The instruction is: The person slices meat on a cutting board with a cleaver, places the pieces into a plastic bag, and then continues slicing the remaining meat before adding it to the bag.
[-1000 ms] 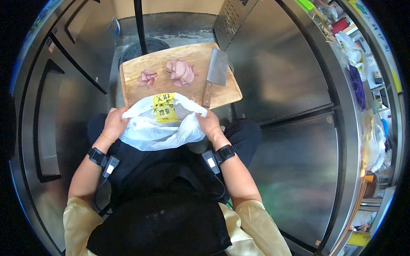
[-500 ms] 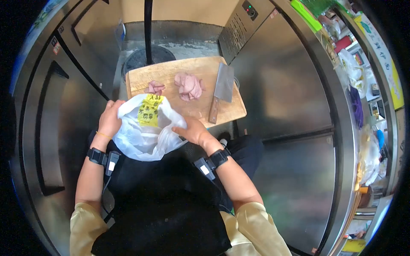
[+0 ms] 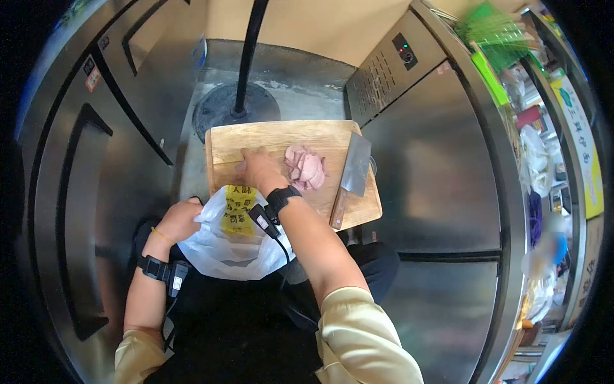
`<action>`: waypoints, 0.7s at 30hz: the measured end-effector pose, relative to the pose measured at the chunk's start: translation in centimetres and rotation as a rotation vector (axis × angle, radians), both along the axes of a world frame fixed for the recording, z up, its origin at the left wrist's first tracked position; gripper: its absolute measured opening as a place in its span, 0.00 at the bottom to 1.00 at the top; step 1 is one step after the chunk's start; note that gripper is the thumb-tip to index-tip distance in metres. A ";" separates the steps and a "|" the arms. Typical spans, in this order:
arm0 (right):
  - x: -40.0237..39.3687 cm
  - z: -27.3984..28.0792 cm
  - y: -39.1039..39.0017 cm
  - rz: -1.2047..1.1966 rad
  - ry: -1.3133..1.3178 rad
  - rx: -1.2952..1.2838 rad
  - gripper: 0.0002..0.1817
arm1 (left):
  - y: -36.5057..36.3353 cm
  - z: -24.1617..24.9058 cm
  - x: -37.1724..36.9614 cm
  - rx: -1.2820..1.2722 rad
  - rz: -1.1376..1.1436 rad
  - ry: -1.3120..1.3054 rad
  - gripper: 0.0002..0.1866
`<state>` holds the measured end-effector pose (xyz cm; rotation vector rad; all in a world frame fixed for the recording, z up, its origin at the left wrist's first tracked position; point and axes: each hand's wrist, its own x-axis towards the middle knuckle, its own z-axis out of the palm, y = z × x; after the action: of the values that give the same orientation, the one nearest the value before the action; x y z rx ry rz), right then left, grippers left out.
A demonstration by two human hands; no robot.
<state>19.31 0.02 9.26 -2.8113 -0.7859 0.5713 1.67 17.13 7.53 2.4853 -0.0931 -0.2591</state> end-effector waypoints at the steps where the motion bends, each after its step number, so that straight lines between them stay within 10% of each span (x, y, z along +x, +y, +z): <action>1: -0.1 -0.1 0.3 0.048 -0.044 -0.051 0.28 | 0.2 0.1 0.0 -0.010 0.027 0.005 0.10; 21: 1.7 -4.4 -0.9 -0.059 -0.130 0.324 0.16 | 1.1 0.9 1.5 -0.303 0.297 0.071 0.11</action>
<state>21.03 -0.85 4.82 -2.5791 -0.7392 0.2280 3.14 18.22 8.45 2.1512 0.2476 -0.1904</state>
